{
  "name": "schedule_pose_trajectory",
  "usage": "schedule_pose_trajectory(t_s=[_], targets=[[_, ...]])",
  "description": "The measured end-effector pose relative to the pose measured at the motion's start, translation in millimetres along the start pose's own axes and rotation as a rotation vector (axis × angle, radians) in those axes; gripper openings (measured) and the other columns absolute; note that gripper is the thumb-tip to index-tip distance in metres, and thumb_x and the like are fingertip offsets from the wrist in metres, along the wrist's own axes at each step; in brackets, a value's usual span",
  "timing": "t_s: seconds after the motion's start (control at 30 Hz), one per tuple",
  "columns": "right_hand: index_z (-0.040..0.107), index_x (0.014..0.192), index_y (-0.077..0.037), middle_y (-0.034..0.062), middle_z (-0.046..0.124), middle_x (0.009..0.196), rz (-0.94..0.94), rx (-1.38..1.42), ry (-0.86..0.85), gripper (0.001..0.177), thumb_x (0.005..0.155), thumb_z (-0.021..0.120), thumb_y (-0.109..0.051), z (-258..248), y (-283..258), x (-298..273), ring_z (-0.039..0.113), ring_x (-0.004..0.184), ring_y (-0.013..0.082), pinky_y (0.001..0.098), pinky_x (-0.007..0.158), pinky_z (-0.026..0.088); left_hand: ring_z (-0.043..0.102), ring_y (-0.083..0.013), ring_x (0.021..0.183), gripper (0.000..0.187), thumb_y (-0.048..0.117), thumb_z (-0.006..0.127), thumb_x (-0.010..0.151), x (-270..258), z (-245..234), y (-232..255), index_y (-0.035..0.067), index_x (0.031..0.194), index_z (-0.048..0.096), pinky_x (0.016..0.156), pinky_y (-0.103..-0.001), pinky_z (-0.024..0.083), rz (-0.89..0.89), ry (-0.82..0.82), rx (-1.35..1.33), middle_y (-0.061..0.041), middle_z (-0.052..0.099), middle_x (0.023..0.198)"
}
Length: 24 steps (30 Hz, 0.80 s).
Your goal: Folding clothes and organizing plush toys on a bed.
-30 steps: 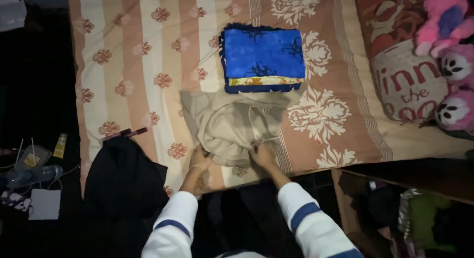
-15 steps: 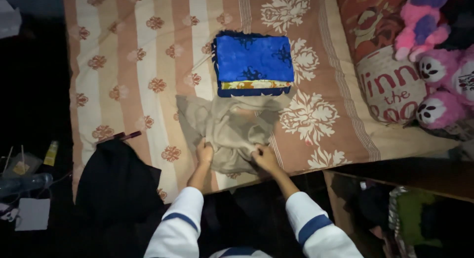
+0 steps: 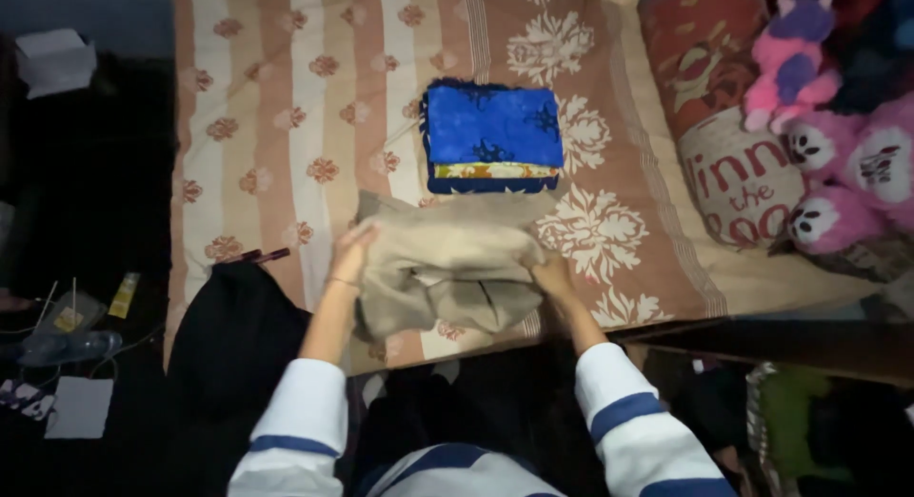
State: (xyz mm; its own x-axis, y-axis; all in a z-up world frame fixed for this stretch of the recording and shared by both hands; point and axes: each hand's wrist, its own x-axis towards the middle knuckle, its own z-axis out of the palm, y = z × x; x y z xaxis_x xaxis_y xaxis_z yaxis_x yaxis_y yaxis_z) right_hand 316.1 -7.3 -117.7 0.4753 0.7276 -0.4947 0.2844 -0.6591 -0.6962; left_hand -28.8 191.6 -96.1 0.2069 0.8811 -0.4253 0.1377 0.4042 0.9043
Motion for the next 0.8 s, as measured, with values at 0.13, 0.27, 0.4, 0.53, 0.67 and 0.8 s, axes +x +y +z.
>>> schedule_pose_trajectory(t_s=[0.13, 0.27, 0.4, 0.53, 0.67, 0.8], targets=[[0.078, 0.100, -0.003, 0.0039, 0.073, 0.080, -0.086, 0.515, 0.024, 0.034, 0.083, 0.079, -0.032, -30.9, -51.9, 1.0, 0.062, 0.063, 0.0126, 0.0334, 0.058, 0.048, 0.066, -0.0108, 0.096, 0.040, 0.032, 0.073, 0.093, -32.0, -3.6, 86.0, 0.001, 0.120, 0.073, 0.086, -0.027, 0.052, 0.081, -0.013, -0.120, -0.003, 0.074, 0.109], [0.078, 0.097, -0.001, 0.0020, 0.075, 0.084, -0.399, 0.612, 0.100, 0.022, 0.089, 0.080, -0.021, -49.6, -76.2, 30.8, 0.066, 0.070, 0.0093, 0.0282, 0.064, 0.053, 0.068, -0.0154, 0.102, 0.043, 0.035, 0.070, 0.097, -41.3, -24.2, 134.8, 0.002, 0.124, 0.069, 0.091, -0.033, 0.053, 0.171, -0.048, -0.252, -0.006, 0.073, 0.113], [0.078, 0.097, 0.002, 0.0018, 0.072, 0.084, -0.531, 0.547, 0.130, 0.019, 0.094, 0.078, -0.017, -76.5, -125.2, -2.0, 0.061, 0.072, 0.0077, 0.0278, 0.063, 0.049, 0.067, -0.0239, 0.120, 0.055, 0.045, 0.071, 0.099, -56.3, -63.7, 145.4, 0.002, 0.132, 0.061, 0.106, -0.042, 0.053, 0.258, -0.403, -0.538, -0.010, 0.069, 0.127], [0.077, 0.105, 0.000, -0.0005, 0.076, 0.090, -0.658, 0.480, 0.146, 0.019, 0.093, 0.073, -0.015, -43.9, -134.4, -11.9, 0.064, 0.078, 0.0055, 0.0248, 0.071, 0.053, 0.072, -0.0303, 0.111, 0.090, 0.076, 0.058, 0.079, -72.0, -38.8, 79.2, -0.001, 0.125, 0.065, 0.095, -0.047, 0.058, -0.230, -0.230, -0.739, -0.016, 0.075, 0.121], [0.079, 0.104, -0.001, 0.0029, 0.078, 0.097, -0.774, 0.420, -0.161, 0.016, 0.092, 0.074, -0.010, 6.8, -126.9, -22.6, 0.067, 0.084, 0.0081, 0.0259, 0.076, 0.055, 0.059, -0.0235, 0.111, 0.080, 0.071, 0.067, 0.085, -41.0, -20.6, -63.7, 0.007, 0.133, 0.062, 0.089, -0.046, 0.047, -0.501, -0.327, -0.301, -0.008, 0.065, 0.125], [0.081, 0.105, -0.004, 0.0048, 0.080, 0.098, -0.741, 0.231, -0.458, 0.024, 0.088, 0.081, -0.020, 29.7, -124.2, -55.4, 0.070, 0.090, 0.0104, 0.0268, 0.082, 0.054, 0.069, -0.0290, 0.107, 0.054, 0.039, 0.073, 0.083, -38.3, -11.4, -110.4, 0.009, 0.127, 0.068, 0.093, -0.046, 0.056, -0.574, -0.136, -0.480, -0.010, 0.073, 0.121]])
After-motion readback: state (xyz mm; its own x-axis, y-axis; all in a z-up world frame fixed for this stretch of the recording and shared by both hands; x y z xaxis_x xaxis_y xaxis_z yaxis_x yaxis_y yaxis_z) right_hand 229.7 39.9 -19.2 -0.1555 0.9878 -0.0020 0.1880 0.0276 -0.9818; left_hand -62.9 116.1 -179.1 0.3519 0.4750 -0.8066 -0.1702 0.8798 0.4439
